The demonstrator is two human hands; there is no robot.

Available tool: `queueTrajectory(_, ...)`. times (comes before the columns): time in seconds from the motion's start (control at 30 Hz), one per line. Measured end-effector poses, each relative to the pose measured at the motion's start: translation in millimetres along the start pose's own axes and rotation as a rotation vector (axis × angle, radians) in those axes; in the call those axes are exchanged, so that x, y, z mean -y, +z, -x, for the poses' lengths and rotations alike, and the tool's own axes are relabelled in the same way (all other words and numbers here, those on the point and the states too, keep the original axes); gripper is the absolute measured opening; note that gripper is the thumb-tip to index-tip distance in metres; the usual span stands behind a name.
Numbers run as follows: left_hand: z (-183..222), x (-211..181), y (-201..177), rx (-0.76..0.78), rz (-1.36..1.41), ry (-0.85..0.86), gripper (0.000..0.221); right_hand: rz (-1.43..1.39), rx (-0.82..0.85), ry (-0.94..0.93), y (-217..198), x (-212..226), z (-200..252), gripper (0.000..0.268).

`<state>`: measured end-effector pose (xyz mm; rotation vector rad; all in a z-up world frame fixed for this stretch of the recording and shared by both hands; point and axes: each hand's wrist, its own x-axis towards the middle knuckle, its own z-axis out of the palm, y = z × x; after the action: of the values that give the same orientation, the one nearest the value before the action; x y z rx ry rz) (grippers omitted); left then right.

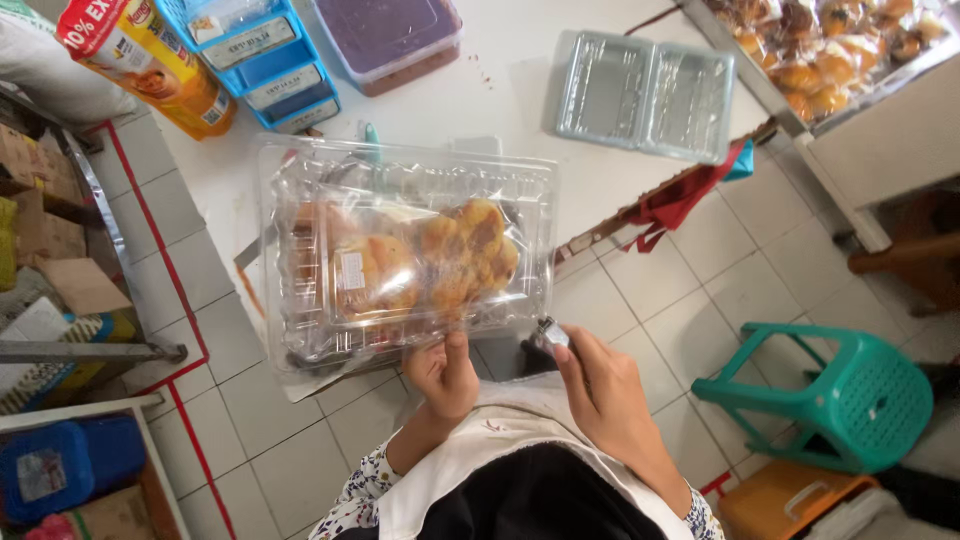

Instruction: The person picks up wrapped pastries from a metal tray and places them into a transparent plastic container, then uses a handheld tape dispenser to seal the lid shut.

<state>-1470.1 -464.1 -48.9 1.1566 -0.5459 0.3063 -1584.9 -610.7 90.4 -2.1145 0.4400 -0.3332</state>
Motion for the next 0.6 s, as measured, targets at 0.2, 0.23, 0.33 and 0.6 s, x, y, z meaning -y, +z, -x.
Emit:
queueTrajectory(0.2, 5, 32, 69, -0.017, -0.063, 0.063, 0.018, 0.038, 0.029, -0.051, -67, -39, -30, 0.021)
queueTrajectory(0.23, 7, 36, 81, -0.009, -0.044, 0.049, 0.018, 0.032, 0.024, -0.061, -78, -45, -33, 0.021)
queueTrajectory(0.33, 18, 52, 107, 0.005, -0.090, 0.076, 0.013, 0.069, 0.039, -0.059, -102, -66, -44, 0.021)
queueTrajectory(0.6, 32, 75, 173, 0.017, -0.123, 0.156, 0.013, 0.134, 0.053, -0.094, -150, -112, -57, 0.019)
